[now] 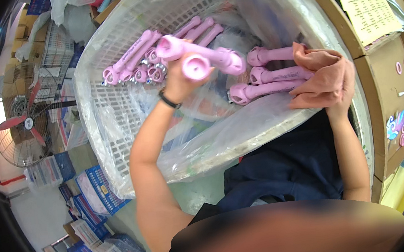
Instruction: The person assembles pink plastic toy wands by attaching small pink rings to the handles. They repeatedly pick up a wand, attach a ring, and place the wand into a white basket. The person also handles yellow paper sheets and a pink cloth during the process.
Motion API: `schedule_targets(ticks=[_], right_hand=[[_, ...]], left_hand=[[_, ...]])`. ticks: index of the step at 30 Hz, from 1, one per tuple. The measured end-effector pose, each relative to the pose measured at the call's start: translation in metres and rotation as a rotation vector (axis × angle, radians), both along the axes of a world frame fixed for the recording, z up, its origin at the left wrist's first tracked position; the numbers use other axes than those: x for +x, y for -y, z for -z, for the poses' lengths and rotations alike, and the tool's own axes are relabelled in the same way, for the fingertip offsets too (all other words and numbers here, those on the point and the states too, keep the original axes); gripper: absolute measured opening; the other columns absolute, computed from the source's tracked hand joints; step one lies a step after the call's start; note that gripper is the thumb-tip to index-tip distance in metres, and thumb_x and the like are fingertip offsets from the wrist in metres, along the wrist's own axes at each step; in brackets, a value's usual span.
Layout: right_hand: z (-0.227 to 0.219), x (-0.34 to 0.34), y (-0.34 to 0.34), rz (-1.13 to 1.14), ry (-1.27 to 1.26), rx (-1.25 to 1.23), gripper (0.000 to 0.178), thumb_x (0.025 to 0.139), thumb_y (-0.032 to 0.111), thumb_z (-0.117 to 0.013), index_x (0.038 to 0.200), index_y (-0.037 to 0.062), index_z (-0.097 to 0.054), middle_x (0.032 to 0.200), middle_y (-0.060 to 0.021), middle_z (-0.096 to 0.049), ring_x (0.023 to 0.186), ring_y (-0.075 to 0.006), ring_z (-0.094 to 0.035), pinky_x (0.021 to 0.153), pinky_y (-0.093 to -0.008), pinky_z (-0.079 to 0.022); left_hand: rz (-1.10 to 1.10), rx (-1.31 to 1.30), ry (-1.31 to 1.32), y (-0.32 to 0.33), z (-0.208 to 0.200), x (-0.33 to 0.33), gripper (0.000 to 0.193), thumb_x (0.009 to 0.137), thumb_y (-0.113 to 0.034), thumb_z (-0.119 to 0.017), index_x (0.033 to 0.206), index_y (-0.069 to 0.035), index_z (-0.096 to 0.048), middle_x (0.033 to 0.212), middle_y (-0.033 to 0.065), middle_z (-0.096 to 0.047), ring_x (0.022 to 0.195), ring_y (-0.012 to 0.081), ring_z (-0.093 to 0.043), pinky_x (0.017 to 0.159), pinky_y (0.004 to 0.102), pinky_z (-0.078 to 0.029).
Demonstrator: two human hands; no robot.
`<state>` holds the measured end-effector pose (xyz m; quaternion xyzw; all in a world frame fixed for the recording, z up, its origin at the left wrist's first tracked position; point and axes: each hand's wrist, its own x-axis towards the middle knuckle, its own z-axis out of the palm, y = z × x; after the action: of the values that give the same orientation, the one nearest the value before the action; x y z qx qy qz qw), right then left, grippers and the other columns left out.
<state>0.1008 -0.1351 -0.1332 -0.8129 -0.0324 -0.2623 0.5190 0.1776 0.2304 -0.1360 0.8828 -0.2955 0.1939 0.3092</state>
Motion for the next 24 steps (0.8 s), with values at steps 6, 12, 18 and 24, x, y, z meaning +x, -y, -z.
schedule_targets(ticks=[6, 12, 18, 24], right_hand=[[0.003, -0.001, 0.001, 0.036, 0.091, -0.091, 0.051, 0.086, 0.048, -0.054, 0.106, 0.0016, -0.062, 0.109, -0.0158, -0.059, 0.099, -0.0308, -0.060, 0.084, -0.0362, -0.048], [-0.001, 0.001, -0.002, 0.021, 0.110, -0.060, 0.055, 0.084, 0.051, -0.055, 0.106, 0.0017, -0.063, 0.106, -0.0154, -0.060, 0.091, -0.0299, -0.063, 0.077, -0.0350, -0.050], [0.001, 0.001, 0.001, -0.011, 0.118, -0.070, 0.063, 0.085, 0.059, -0.051, 0.107, 0.0014, -0.063, 0.106, -0.0163, -0.059, 0.090, -0.0294, -0.062, 0.076, -0.0352, -0.050], [0.004, 0.001, 0.001, 0.017, 0.133, -0.074, 0.061, 0.085, 0.058, -0.054, 0.108, 0.0021, -0.063, 0.106, -0.0167, -0.059, 0.091, -0.0304, -0.062, 0.076, -0.0355, -0.051]], left_hand=[[0.083, -0.039, -0.150, 0.075, 0.047, 0.022, 0.033, 0.059, -0.019, -0.082, 0.085, -0.008, -0.065, 0.094, 0.0101, -0.060, 0.098, 0.0326, -0.053, 0.091, 0.0456, -0.040], [0.000, -0.062, -0.187, 0.084, 0.099, 0.014, 0.043, 0.053, -0.026, -0.083, 0.090, -0.012, -0.067, 0.109, 0.0140, -0.054, 0.105, 0.0363, -0.046, 0.094, 0.0460, -0.037], [0.254, -0.160, -0.562, 0.114, 0.133, -0.008, 0.053, 0.060, -0.037, -0.084, 0.104, -0.011, -0.068, 0.138, 0.0206, -0.030, 0.129, 0.0431, -0.025, 0.110, 0.0499, -0.023], [0.327, 0.022, -0.327, 0.110, 0.113, -0.039, 0.038, 0.060, -0.023, -0.083, 0.086, -0.006, -0.063, 0.139, 0.0240, -0.035, 0.128, 0.0460, -0.033, 0.107, 0.0544, -0.026]])
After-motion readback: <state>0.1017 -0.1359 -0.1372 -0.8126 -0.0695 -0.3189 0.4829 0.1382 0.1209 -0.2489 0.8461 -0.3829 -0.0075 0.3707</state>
